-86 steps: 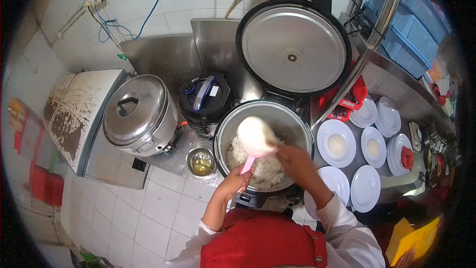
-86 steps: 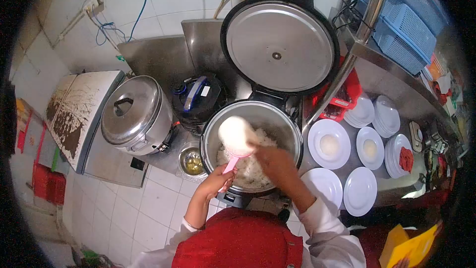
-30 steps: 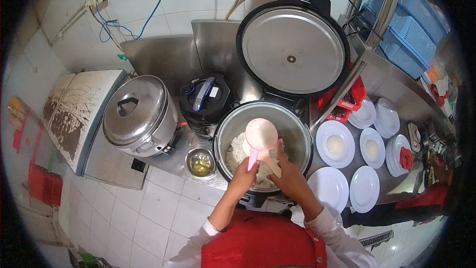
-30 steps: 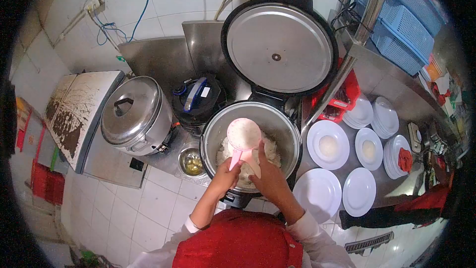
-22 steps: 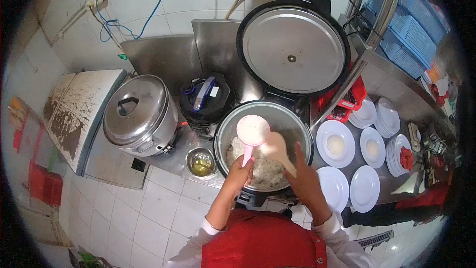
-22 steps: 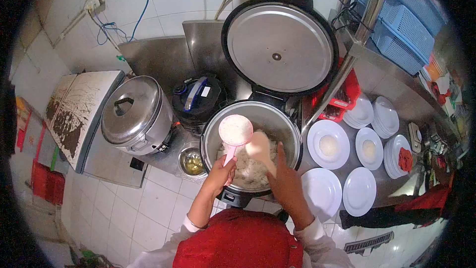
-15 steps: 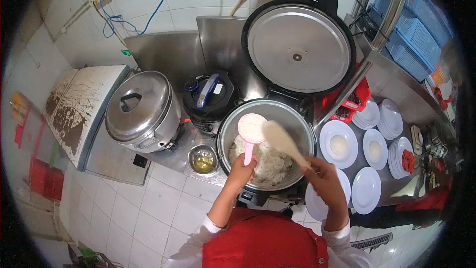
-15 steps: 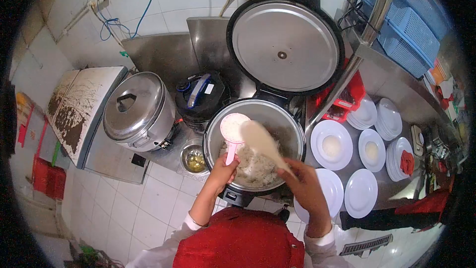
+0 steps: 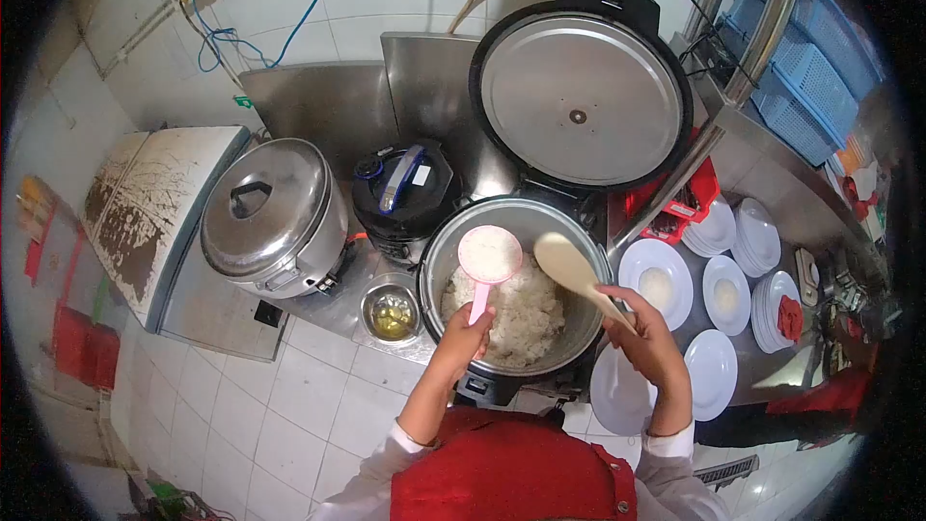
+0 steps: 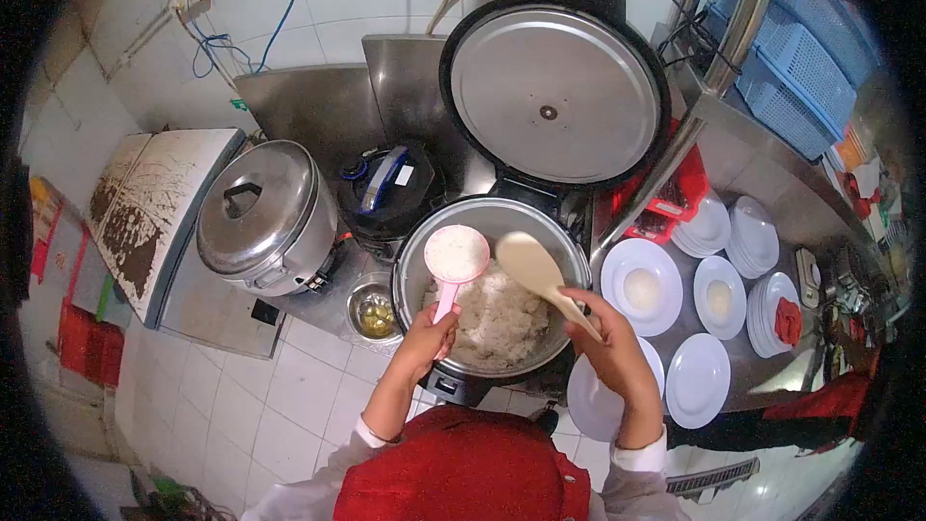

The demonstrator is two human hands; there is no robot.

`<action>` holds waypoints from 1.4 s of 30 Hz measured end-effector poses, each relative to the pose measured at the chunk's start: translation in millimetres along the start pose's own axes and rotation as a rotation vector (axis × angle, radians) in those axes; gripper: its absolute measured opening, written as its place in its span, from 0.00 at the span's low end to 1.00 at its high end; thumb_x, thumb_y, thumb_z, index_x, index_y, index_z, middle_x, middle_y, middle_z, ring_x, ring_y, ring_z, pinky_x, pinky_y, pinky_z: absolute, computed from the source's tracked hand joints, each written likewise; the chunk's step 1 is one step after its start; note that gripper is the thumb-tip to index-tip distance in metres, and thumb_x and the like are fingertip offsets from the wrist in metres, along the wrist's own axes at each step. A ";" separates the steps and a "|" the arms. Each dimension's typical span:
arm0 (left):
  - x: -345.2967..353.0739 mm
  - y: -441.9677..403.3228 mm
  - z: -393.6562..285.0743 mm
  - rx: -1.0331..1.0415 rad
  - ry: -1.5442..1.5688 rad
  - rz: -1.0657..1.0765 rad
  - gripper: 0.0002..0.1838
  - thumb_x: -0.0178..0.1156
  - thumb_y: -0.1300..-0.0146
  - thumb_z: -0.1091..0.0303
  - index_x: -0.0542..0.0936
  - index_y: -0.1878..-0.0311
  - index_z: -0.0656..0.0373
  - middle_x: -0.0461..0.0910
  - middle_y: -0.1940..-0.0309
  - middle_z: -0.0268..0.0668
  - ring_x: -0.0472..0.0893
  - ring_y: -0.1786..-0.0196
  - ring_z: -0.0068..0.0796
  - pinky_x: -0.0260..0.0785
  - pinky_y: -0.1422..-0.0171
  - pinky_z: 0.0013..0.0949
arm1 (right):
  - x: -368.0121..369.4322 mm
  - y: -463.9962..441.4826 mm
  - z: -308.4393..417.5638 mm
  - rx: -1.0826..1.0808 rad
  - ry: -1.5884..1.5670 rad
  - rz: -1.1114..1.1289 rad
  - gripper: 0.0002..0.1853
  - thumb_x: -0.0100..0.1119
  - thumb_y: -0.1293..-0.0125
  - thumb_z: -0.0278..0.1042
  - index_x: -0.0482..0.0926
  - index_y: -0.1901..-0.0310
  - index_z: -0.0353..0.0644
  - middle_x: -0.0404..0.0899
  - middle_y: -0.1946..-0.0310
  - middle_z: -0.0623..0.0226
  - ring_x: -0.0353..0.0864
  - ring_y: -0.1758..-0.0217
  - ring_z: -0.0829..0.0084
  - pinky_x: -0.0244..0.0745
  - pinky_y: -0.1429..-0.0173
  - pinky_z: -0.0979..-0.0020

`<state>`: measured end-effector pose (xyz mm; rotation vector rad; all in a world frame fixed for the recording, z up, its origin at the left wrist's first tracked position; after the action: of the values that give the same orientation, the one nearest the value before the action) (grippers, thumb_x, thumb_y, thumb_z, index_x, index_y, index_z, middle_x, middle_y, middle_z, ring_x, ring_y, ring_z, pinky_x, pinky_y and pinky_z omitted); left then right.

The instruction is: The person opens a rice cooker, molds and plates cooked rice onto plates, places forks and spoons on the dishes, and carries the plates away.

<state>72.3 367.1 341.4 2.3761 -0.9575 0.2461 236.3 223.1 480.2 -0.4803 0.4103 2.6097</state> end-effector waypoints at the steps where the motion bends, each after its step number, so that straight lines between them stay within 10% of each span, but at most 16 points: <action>1: 2.2 0.9 0.8 -0.003 -0.003 0.000 0.10 0.53 0.34 0.61 0.68 0.63 0.57 0.62 0.84 0.24 0.61 0.87 0.13 0.51 0.87 0.21 | 3.3 -3.2 13.9 -0.090 -0.105 -0.010 0.17 0.56 0.38 0.26 0.74 0.47 0.44 0.78 0.71 0.68 0.72 0.69 0.78 0.69 0.62 0.75; 8: 21.1 17.6 1.0 -0.023 -0.028 -0.023 0.11 0.51 0.32 0.60 0.67 0.64 0.58 0.61 0.86 0.25 0.57 0.90 0.14 0.48 0.89 0.21 | 61.4 -26.3 25.4 -0.282 0.163 -0.094 0.13 0.57 0.40 0.32 0.77 0.54 0.38 0.79 0.58 0.49 0.79 0.52 0.55 0.71 0.48 0.66; 26: 8.1 23.1 14.2 -0.097 0.021 0.067 0.09 0.51 0.32 0.61 0.68 0.63 0.55 0.62 0.84 0.23 0.58 0.89 0.12 0.51 0.88 0.19 | 11.1 -31.9 -13.1 -0.126 0.032 -0.319 0.14 0.58 0.40 0.29 0.79 0.52 0.41 0.81 0.61 0.57 0.79 0.59 0.74 0.72 0.52 0.73; 34: 5.6 27.5 8.7 -0.054 -0.145 0.007 0.09 0.50 0.32 0.62 0.68 0.62 0.58 0.62 0.84 0.24 0.59 0.87 0.13 0.51 0.87 0.20 | 69.7 -8.0 17.0 -0.197 0.118 -0.120 0.14 0.54 0.38 0.32 0.77 0.51 0.40 0.78 0.56 0.49 0.77 0.48 0.54 0.69 0.44 0.65; 42: 2.9 27.1 0.5 -0.050 -0.165 0.029 0.08 0.51 0.32 0.62 0.67 0.60 0.57 0.63 0.83 0.24 0.59 0.87 0.12 0.51 0.88 0.19 | 64.7 -13.6 10.9 -0.168 0.007 -0.126 0.16 0.54 0.38 0.31 0.75 0.49 0.39 0.79 0.56 0.50 0.79 0.50 0.58 0.70 0.45 0.66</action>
<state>55.9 349.2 353.7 2.3658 -1.0611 0.0367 185.9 263.1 461.5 -0.5529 0.1575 2.5320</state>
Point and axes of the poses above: each hand's wrist, its own y-axis away from the middle knuckle, its own x-axis out of the palm, z = x × y, the point moved 9 cm from there along -y, towards the middle knuckle
